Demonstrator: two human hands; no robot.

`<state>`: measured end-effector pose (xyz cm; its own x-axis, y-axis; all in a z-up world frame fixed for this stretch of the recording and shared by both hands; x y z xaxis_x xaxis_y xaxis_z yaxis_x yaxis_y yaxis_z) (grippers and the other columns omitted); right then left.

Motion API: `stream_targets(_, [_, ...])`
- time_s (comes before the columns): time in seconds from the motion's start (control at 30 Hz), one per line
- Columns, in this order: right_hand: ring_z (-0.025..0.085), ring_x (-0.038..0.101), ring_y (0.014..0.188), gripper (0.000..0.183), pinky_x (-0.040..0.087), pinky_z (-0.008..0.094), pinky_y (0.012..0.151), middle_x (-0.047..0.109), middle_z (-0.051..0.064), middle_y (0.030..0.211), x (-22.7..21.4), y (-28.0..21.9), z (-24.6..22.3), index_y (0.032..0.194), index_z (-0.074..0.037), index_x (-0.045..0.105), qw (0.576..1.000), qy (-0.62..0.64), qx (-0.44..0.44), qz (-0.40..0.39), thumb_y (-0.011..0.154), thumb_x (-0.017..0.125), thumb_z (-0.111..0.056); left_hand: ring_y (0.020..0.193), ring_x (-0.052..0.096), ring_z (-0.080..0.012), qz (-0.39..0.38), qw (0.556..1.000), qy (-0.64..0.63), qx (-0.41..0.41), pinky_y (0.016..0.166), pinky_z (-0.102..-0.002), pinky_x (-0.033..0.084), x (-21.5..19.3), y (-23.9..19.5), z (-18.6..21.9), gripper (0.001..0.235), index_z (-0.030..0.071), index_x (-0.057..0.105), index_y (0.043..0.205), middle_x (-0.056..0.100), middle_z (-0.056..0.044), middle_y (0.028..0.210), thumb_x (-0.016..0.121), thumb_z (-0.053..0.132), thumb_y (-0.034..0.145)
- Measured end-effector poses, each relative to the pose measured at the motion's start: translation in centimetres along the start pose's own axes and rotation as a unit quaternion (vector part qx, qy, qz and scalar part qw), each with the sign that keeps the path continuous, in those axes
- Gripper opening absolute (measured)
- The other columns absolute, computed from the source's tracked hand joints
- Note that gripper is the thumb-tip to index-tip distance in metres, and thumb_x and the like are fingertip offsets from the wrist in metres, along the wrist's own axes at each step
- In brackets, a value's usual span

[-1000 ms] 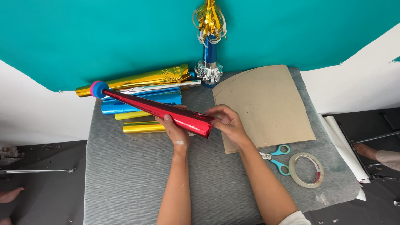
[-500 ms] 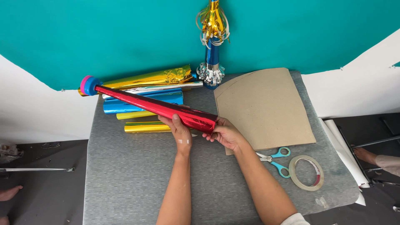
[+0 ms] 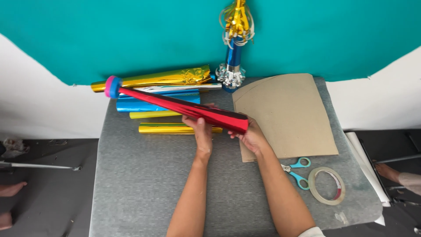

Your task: The person wraps a red metallic sheet around a conical cardboard form, smoothing and folding the edges to create a shiny cone. They then set it aside and begin wrapping a yellow metallic sheet around another conical form.

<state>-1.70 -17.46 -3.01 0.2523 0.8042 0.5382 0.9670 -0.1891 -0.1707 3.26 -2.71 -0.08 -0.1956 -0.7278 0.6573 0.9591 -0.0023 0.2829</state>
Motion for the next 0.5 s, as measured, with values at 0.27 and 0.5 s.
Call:
stream_targets(0.27, [0.025, 0.07, 0.058, 0.027, 0.056, 0.031, 0.05, 0.069, 0.019, 0.072, 2.9, -1.7, -2.5, 0.121, -0.006, 0.06, 0.998, -0.041, -0.006, -0.057, 0.095, 0.061, -0.008, 0.121, 0.058, -0.0224, 0.023, 0.996, 0.061, -0.058, 0.104, -0.053, 0.05, -0.9, -0.2, -0.5, 0.051, 0.03, 0.013, 0.136, 0.05, -0.016, 0.139, 0.054, 0.029, 0.105])
stream_targets(0.5, [0.016, 0.052, 0.039, 0.009, 0.042, 0.023, 0.038, 0.053, 0.008, 0.049, 3.6, -1.9, -2.9, 0.093, -0.011, 0.054, 0.993, -0.111, -0.034, -0.007, 0.097, 0.053, -0.004, 0.116, 0.059, -0.0159, 0.012, 0.995, 0.06, -0.073, 0.101, -0.051, 0.053, -3.5, 0.2, -4.0, 0.051, 0.026, 0.017, 0.133, 0.054, -0.011, 0.134, 0.06, 0.025, 0.104])
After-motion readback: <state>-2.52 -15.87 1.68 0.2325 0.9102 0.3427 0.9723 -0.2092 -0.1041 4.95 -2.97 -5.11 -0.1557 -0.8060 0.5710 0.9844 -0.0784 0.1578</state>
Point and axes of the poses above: each hand's wrist, its own y-axis towards the middle knuckle, its own x-axis out of the palm, z = x × y, the point moved 4 cm from there along y, towards the middle knuckle
